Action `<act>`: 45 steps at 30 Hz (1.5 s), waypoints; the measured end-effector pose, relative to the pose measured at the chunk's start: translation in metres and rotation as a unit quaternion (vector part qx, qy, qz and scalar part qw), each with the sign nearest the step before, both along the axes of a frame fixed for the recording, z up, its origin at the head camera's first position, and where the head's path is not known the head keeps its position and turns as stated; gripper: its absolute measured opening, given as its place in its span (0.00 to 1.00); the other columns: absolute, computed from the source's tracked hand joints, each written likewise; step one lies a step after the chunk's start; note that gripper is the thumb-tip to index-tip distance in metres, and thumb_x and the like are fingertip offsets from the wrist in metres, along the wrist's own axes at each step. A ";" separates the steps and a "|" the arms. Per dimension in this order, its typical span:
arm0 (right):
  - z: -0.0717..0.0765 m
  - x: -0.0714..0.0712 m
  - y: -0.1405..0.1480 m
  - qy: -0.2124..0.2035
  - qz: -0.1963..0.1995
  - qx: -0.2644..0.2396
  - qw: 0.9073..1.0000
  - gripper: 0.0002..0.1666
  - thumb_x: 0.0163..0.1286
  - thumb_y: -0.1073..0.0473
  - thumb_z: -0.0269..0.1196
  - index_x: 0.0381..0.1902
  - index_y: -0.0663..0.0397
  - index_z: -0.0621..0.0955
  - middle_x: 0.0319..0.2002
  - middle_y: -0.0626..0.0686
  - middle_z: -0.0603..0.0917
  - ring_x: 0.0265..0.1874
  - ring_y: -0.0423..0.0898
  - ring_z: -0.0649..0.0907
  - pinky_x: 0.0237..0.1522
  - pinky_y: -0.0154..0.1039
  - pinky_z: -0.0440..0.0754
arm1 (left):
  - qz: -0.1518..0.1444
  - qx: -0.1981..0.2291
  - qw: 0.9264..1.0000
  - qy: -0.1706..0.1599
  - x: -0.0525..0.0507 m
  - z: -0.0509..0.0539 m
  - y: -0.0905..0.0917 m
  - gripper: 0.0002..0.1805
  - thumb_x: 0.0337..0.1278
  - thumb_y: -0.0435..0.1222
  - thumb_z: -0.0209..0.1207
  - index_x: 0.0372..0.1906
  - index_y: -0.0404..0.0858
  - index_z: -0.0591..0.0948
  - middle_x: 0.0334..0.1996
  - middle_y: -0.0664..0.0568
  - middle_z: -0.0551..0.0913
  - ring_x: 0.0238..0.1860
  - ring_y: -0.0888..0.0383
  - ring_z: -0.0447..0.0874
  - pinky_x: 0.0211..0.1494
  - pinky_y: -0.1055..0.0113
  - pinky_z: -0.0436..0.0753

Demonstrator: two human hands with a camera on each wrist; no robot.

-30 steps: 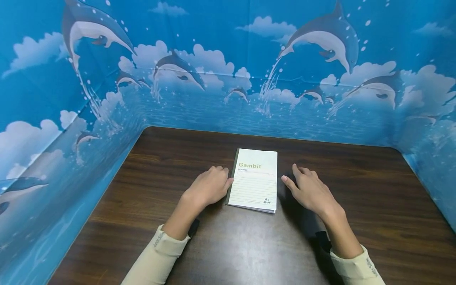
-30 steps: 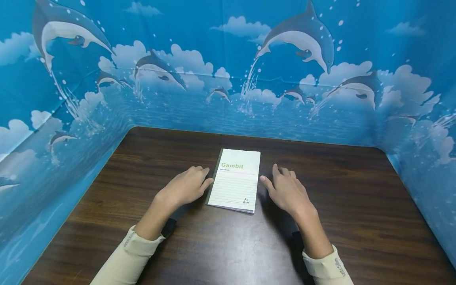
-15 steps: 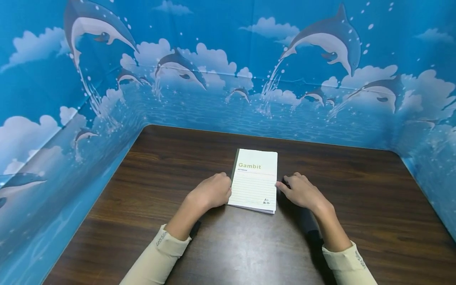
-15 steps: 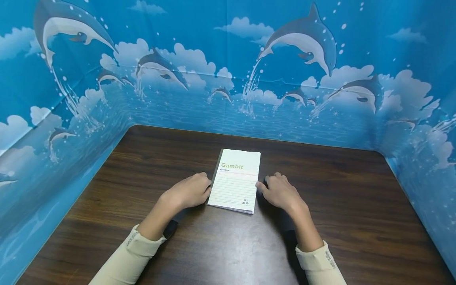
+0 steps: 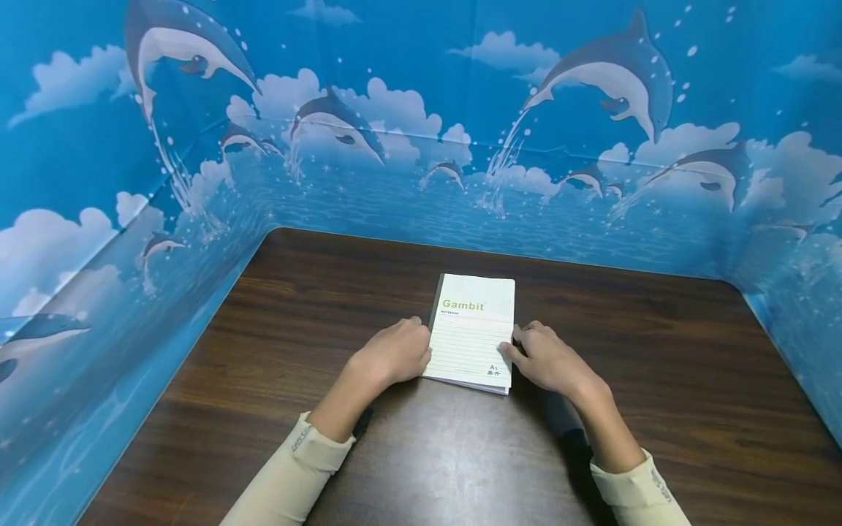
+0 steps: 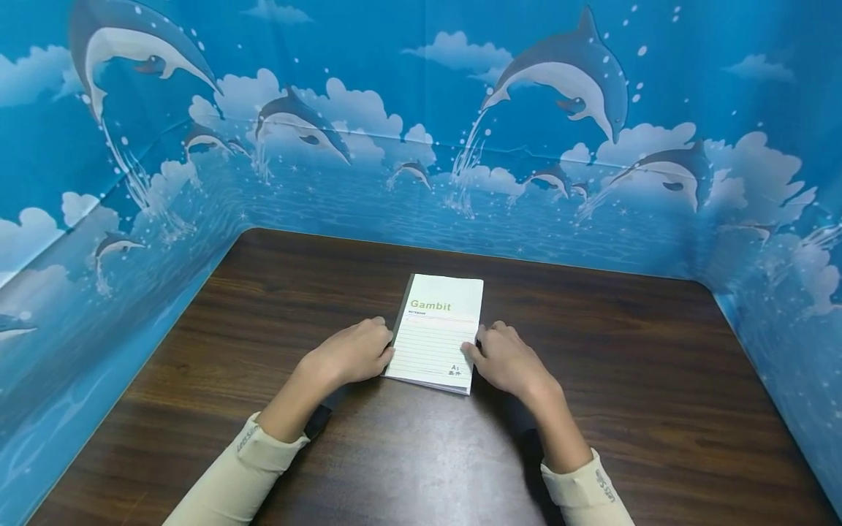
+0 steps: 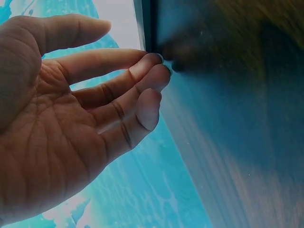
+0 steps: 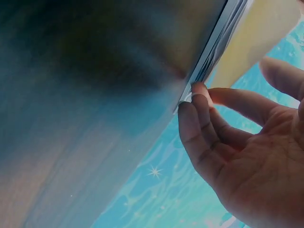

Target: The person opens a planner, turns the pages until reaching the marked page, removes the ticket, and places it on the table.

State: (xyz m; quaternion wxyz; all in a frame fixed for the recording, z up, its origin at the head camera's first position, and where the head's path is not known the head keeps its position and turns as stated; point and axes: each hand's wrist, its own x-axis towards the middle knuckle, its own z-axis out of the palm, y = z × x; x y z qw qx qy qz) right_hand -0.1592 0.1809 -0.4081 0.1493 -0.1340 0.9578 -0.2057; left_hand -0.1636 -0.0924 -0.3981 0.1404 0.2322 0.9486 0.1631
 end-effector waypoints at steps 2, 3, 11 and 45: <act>0.002 0.001 -0.002 0.013 0.000 0.005 1.000 0.33 0.86 0.48 0.56 0.73 0.72 0.75 0.66 0.70 0.79 0.65 0.64 0.78 0.59 0.61 0.80 | 0.003 0.001 1.000 0.000 0.000 0.000 -0.001 0.24 0.78 0.29 0.51 0.17 0.41 0.70 0.40 0.40 0.80 0.30 0.52 0.68 0.36 0.58 0.76; 0.003 0.002 -0.003 0.023 -0.001 0.006 1.000 0.32 0.86 0.48 0.56 0.72 0.71 0.76 0.66 0.70 0.79 0.65 0.64 0.79 0.59 0.62 0.81 | 0.004 0.002 1.000 -0.001 0.000 0.001 -0.001 0.24 0.79 0.29 0.51 0.18 0.41 0.71 0.39 0.41 0.80 0.30 0.52 0.68 0.36 0.58 0.75; 0.006 0.000 -0.012 0.087 -0.055 -0.093 0.990 0.18 0.83 0.55 0.60 0.54 0.65 0.86 0.26 0.53 0.82 0.22 0.43 0.72 0.30 0.41 0.72 | 0.002 0.014 1.000 -0.027 -0.007 0.001 -0.013 0.21 0.83 0.36 0.54 0.24 0.39 0.76 0.34 0.46 0.77 0.31 0.54 0.70 0.42 0.57 0.75; 0.074 -0.031 -0.111 0.094 -0.021 -0.200 0.975 0.13 0.79 0.56 0.61 0.32 0.53 0.83 0.30 0.53 0.89 0.23 0.45 0.88 0.28 0.40 0.77 | 0.117 0.104 0.981 -0.115 -0.035 0.007 -0.088 0.30 0.88 0.47 0.46 0.78 0.30 0.70 0.78 0.36 0.72 0.80 0.39 0.69 0.78 0.40 0.72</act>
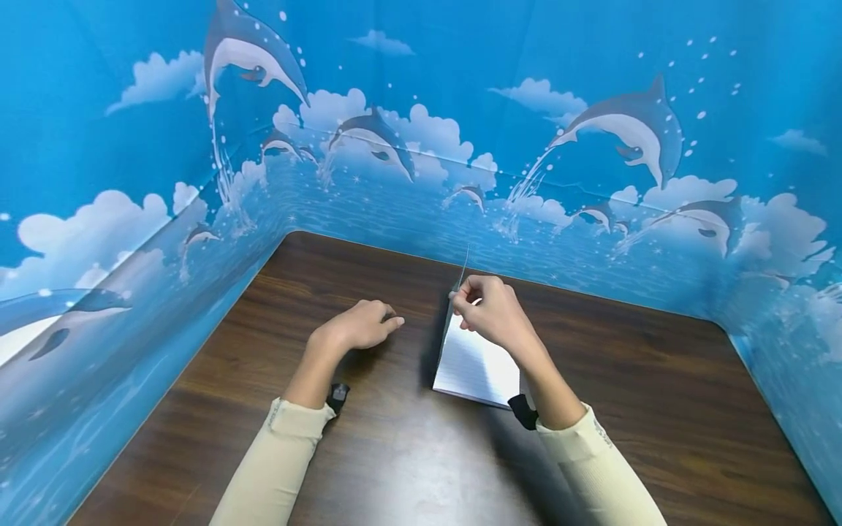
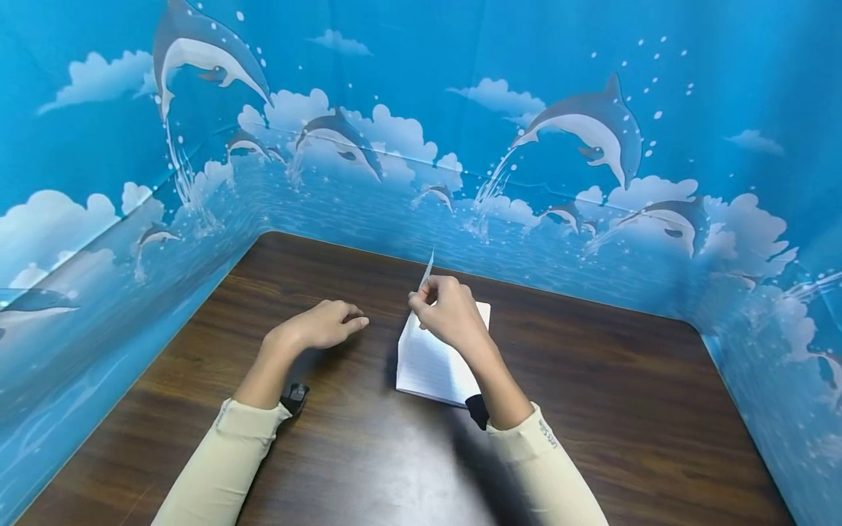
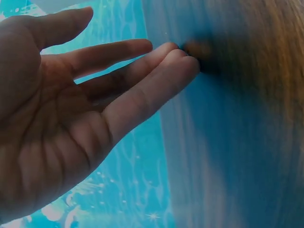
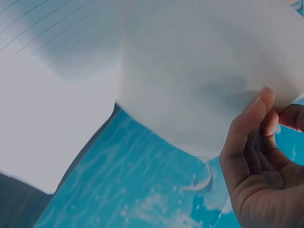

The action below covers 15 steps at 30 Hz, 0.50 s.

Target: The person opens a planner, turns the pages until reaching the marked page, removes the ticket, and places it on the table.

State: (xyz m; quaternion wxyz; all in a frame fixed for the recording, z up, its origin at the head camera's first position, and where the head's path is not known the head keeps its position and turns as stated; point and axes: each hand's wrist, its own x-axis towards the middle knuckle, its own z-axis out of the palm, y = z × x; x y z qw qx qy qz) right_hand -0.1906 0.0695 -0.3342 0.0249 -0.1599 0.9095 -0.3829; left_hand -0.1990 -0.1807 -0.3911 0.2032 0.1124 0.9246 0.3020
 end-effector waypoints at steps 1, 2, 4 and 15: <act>0.000 -0.002 -0.005 0.001 0.004 0.001 1.000 0.13 0.79 0.56 0.61 0.32 0.52 0.83 0.29 0.53 0.89 0.23 0.45 0.88 0.28 0.40 0.77 | 0.003 0.002 1.000 0.001 -0.001 -0.001 -0.002 0.30 0.88 0.47 0.46 0.78 0.30 0.71 0.77 0.36 0.73 0.78 0.39 0.72 0.77 0.41 0.74; -0.001 -0.003 -0.010 0.001 0.008 0.003 1.000 0.13 0.79 0.55 0.61 0.32 0.52 0.83 0.29 0.52 0.89 0.24 0.45 0.88 0.28 0.40 0.77 | 0.006 0.005 1.000 0.000 -0.002 -0.002 -0.004 0.30 0.88 0.47 0.47 0.77 0.31 0.71 0.76 0.36 0.75 0.75 0.41 0.75 0.75 0.42 0.76; -0.002 -0.007 -0.020 0.003 0.016 0.007 1.000 0.13 0.79 0.55 0.61 0.32 0.51 0.83 0.28 0.51 0.89 0.24 0.45 0.87 0.27 0.40 0.76 | 0.007 0.013 1.000 -0.004 -0.004 -0.004 -0.009 0.29 0.88 0.47 0.47 0.76 0.31 0.74 0.65 0.36 0.83 0.64 0.43 0.84 0.66 0.47 0.81; -0.017 -0.022 -0.076 0.003 0.051 0.061 0.997 0.12 0.76 0.55 0.61 0.30 0.50 0.81 0.20 0.45 0.75 0.19 0.41 0.73 0.24 0.36 0.67 | 0.038 0.137 0.987 -0.070 -0.012 -0.012 -0.028 0.18 0.89 0.38 0.45 0.44 0.30 0.80 0.35 0.45 0.80 0.36 0.55 0.84 0.46 0.62 0.87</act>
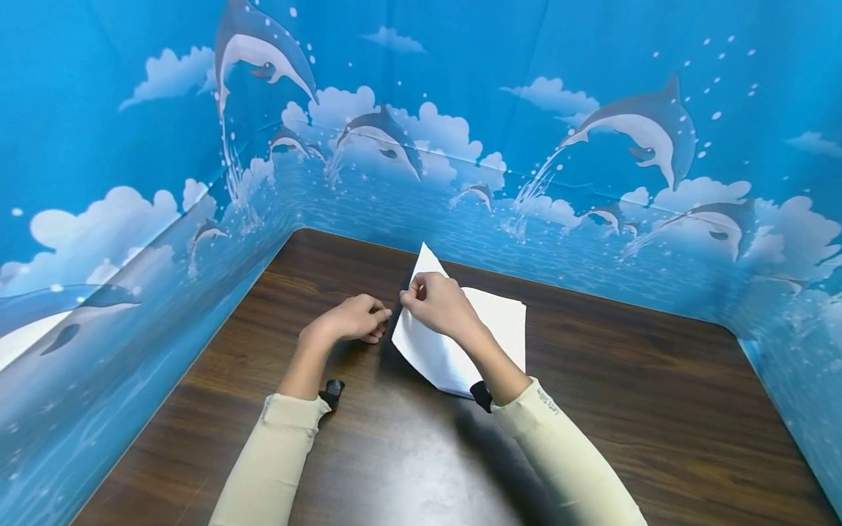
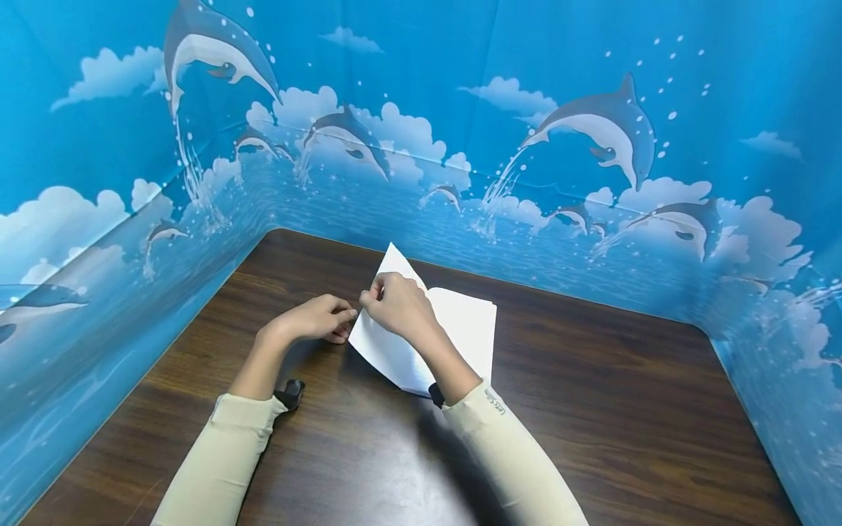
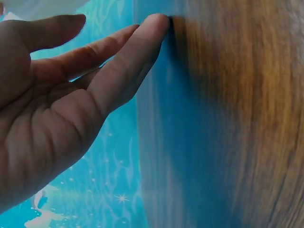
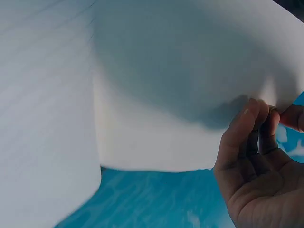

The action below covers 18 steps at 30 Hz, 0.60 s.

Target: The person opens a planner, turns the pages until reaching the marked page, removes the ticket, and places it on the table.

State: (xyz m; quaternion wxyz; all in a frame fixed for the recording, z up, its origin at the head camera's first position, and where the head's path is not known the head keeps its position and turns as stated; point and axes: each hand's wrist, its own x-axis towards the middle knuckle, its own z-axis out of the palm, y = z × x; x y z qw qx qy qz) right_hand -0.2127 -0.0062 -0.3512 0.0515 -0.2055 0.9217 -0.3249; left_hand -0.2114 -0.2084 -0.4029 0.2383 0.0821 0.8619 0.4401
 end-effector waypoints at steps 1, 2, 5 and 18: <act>-0.003 -0.001 -0.006 -0.002 0.001 0.010 1.000 0.12 0.75 0.55 0.61 0.29 0.50 0.81 0.20 0.45 0.75 0.19 0.41 0.73 0.23 0.35 0.67 | 0.002 0.002 1.000 -0.002 0.000 -0.001 -0.001 0.17 0.88 0.36 0.44 0.41 0.32 0.78 0.34 0.46 0.78 0.35 0.55 0.82 0.45 0.62 0.86; -0.006 -0.003 -0.012 -0.004 0.000 0.022 1.000 0.13 0.75 0.55 0.62 0.28 0.49 0.81 0.19 0.44 0.74 0.19 0.41 0.73 0.22 0.35 0.66 | 0.003 0.002 1.000 -0.004 0.000 -0.002 -0.002 0.16 0.88 0.35 0.42 0.38 0.33 0.75 0.32 0.47 0.76 0.33 0.56 0.81 0.45 0.62 0.85; -0.015 -0.007 -0.030 -0.022 -0.006 0.056 0.998 0.15 0.76 0.53 0.63 0.27 0.48 0.80 0.19 0.44 0.74 0.19 0.42 0.72 0.20 0.36 0.66 | 0.002 0.009 1.000 0.000 -0.001 -0.005 -0.007 0.16 0.84 0.31 0.38 0.44 0.32 0.77 0.30 0.50 0.69 0.30 0.57 0.72 0.47 0.60 0.85; -0.119 -0.066 -0.066 -0.088 -0.010 0.105 0.991 0.12 0.71 0.46 0.66 0.30 0.43 0.83 0.25 0.47 0.83 0.22 0.45 0.80 0.22 0.42 0.76 | 0.040 0.063 0.996 -0.057 -0.002 -0.009 -0.022 0.22 0.84 0.29 0.34 0.62 0.21 0.76 0.36 0.46 0.77 0.35 0.57 0.78 0.41 0.66 0.86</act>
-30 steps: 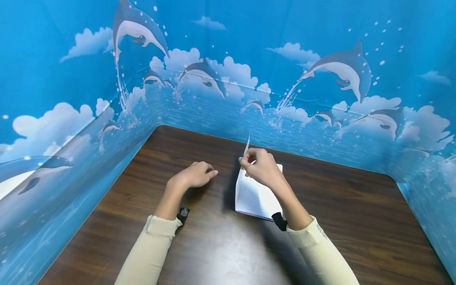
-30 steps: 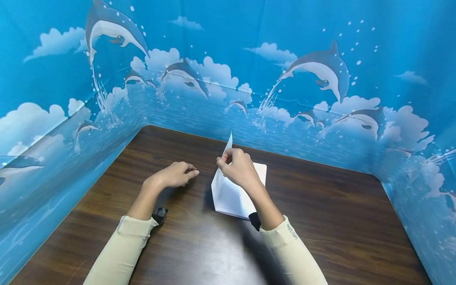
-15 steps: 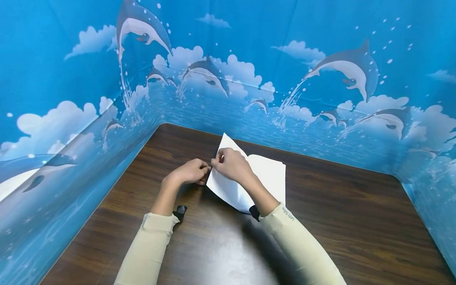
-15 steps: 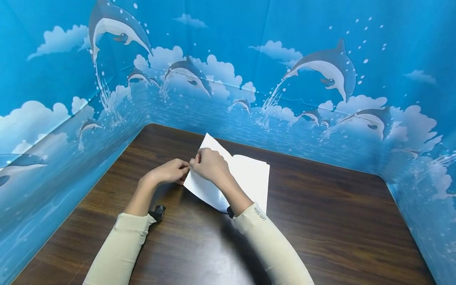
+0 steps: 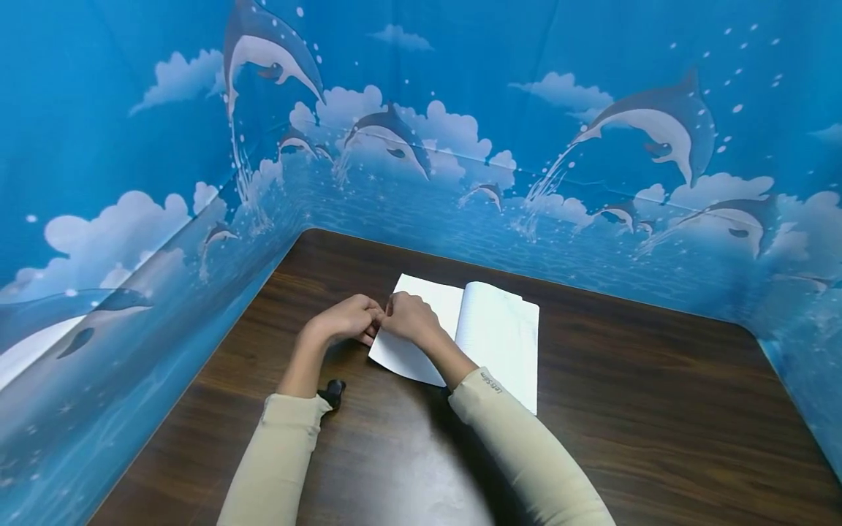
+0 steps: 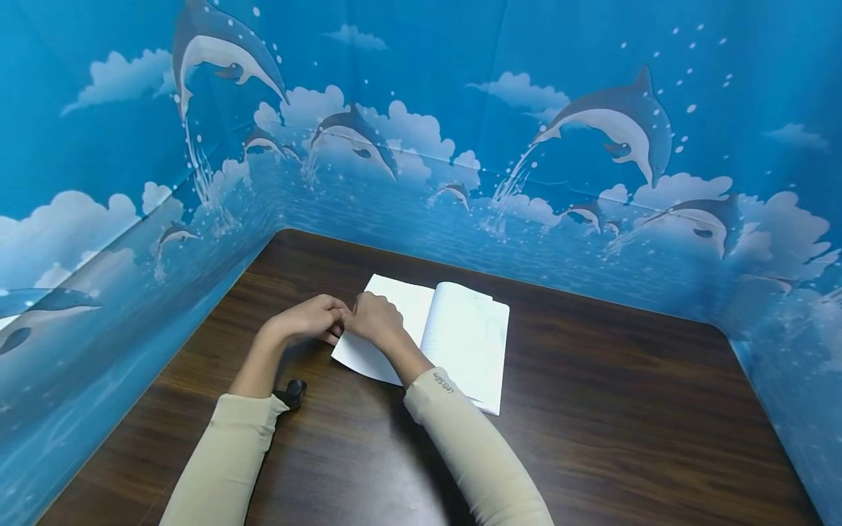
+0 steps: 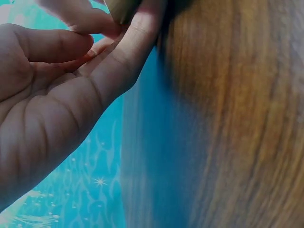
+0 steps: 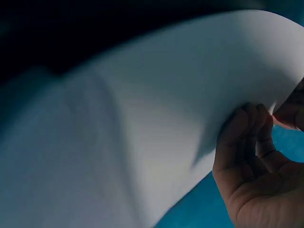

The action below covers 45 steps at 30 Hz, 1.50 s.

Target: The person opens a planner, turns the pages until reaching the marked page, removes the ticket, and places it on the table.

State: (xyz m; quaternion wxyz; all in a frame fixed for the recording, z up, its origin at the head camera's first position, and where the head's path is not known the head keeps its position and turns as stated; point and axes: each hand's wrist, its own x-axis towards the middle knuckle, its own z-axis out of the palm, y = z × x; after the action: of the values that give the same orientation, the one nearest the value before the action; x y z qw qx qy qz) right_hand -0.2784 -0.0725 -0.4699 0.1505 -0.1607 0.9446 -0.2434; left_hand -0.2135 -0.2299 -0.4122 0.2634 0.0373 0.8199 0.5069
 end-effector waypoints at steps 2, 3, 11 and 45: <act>-0.009 -0.005 0.002 0.002 0.005 0.004 1.000 0.13 0.71 0.44 0.66 0.30 0.42 0.83 0.25 0.46 0.83 0.22 0.45 0.80 0.22 0.42 0.76 | -0.002 0.005 1.000 -0.005 0.000 0.000 0.002 0.22 0.85 0.28 0.34 0.62 0.21 0.76 0.35 0.46 0.76 0.34 0.58 0.77 0.39 0.67 0.84; -0.010 -0.005 0.003 0.003 0.010 0.004 1.000 0.13 0.72 0.45 0.65 0.30 0.42 0.82 0.24 0.45 0.83 0.22 0.44 0.80 0.22 0.41 0.75 | -0.001 0.008 1.000 -0.007 0.000 0.000 0.003 0.21 0.85 0.28 0.36 0.62 0.21 0.76 0.34 0.47 0.76 0.33 0.58 0.76 0.39 0.67 0.84; 0.028 0.023 0.012 0.023 0.055 -0.021 0.998 0.12 0.80 0.54 0.58 0.37 0.52 0.83 0.26 0.49 0.80 0.24 0.44 0.77 0.28 0.38 0.72 | -0.023 0.000 1.000 0.010 -0.001 0.000 0.001 0.14 0.84 0.29 0.43 0.54 0.24 0.77 0.34 0.47 0.75 0.35 0.57 0.76 0.42 0.64 0.85; 0.043 0.058 0.211 0.069 -0.065 0.135 0.986 0.40 0.79 0.47 0.67 0.76 0.68 0.72 0.80 0.68 0.67 0.77 0.67 0.68 0.72 0.64 0.76 | -0.021 -0.144 0.988 0.059 0.001 0.004 0.009 0.16 0.71 0.30 0.64 0.55 0.25 0.77 0.28 0.52 0.77 0.33 0.55 0.74 0.42 0.62 0.75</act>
State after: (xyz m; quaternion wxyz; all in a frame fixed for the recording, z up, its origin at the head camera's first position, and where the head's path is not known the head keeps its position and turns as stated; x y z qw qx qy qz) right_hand -0.2207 0.1386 -0.4268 0.0891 -0.0934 0.9854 -0.1111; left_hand -0.2124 -0.2214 -0.4077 0.2276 0.0458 0.8975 0.3749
